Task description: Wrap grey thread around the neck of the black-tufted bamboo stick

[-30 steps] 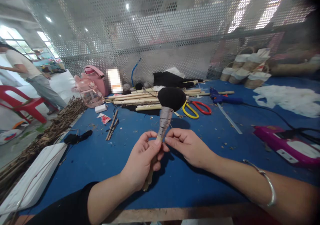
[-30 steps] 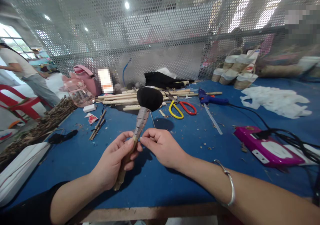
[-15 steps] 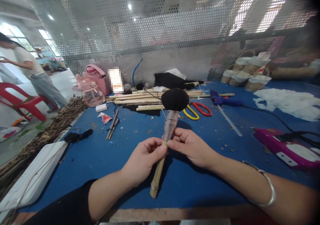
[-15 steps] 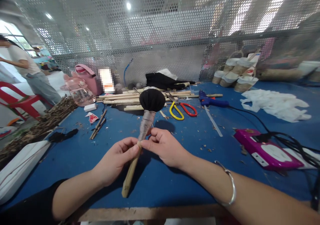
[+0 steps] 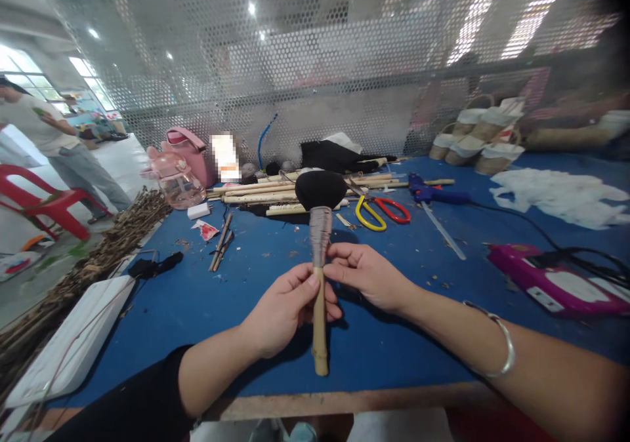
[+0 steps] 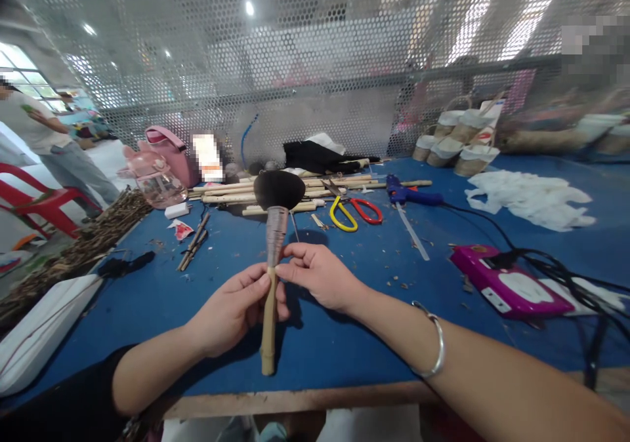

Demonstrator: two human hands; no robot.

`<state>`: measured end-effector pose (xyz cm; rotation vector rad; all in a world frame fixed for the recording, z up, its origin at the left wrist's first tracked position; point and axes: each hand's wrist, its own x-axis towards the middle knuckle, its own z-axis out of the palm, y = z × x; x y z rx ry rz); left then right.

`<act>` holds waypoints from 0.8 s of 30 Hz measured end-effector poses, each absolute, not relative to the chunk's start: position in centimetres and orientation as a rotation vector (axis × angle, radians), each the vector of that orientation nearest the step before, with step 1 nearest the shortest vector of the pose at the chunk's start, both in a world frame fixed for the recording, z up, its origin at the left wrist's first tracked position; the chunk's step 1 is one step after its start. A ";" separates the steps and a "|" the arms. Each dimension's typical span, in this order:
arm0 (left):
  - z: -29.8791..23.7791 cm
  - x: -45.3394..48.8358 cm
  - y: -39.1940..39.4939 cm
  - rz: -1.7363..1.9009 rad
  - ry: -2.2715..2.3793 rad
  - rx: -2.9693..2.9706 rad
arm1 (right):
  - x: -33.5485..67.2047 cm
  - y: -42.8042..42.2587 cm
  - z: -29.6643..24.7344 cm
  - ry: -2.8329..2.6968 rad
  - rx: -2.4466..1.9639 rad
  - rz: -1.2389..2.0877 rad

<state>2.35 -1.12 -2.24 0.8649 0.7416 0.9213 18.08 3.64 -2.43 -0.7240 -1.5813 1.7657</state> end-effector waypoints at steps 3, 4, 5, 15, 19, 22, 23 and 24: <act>-1.7 2.8 -0.7 1.017 0.808 0.787 | 17.4 4.0 -1.9 -1.549 -0.761 1.711; -1.6 2.8 -0.5 1.036 0.835 0.775 | 17.1 4.1 -1.7 -1.547 -0.782 1.695; -1.5 2.7 -0.3 1.042 0.854 0.771 | 16.8 4.2 -1.5 -1.550 -0.799 1.683; -1.6 1.5 -1.3 0.985 0.847 0.764 | 15.8 3.2 -1.7 -1.548 -0.727 1.663; -1.4 1.8 -1.4 0.945 0.813 0.713 | 16.3 2.9 -1.9 -1.575 -0.768 1.631; -1.4 1.9 -1.4 0.968 0.794 0.720 | 16.5 2.9 -2.3 -1.586 -0.772 1.639; -1.5 2.0 -1.4 0.976 0.795 0.742 | 16.5 2.9 -2.4 -1.595 -0.778 1.634; -1.5 2.0 -1.4 0.984 0.800 0.770 | 16.5 3.0 -2.5 -1.611 -0.791 1.620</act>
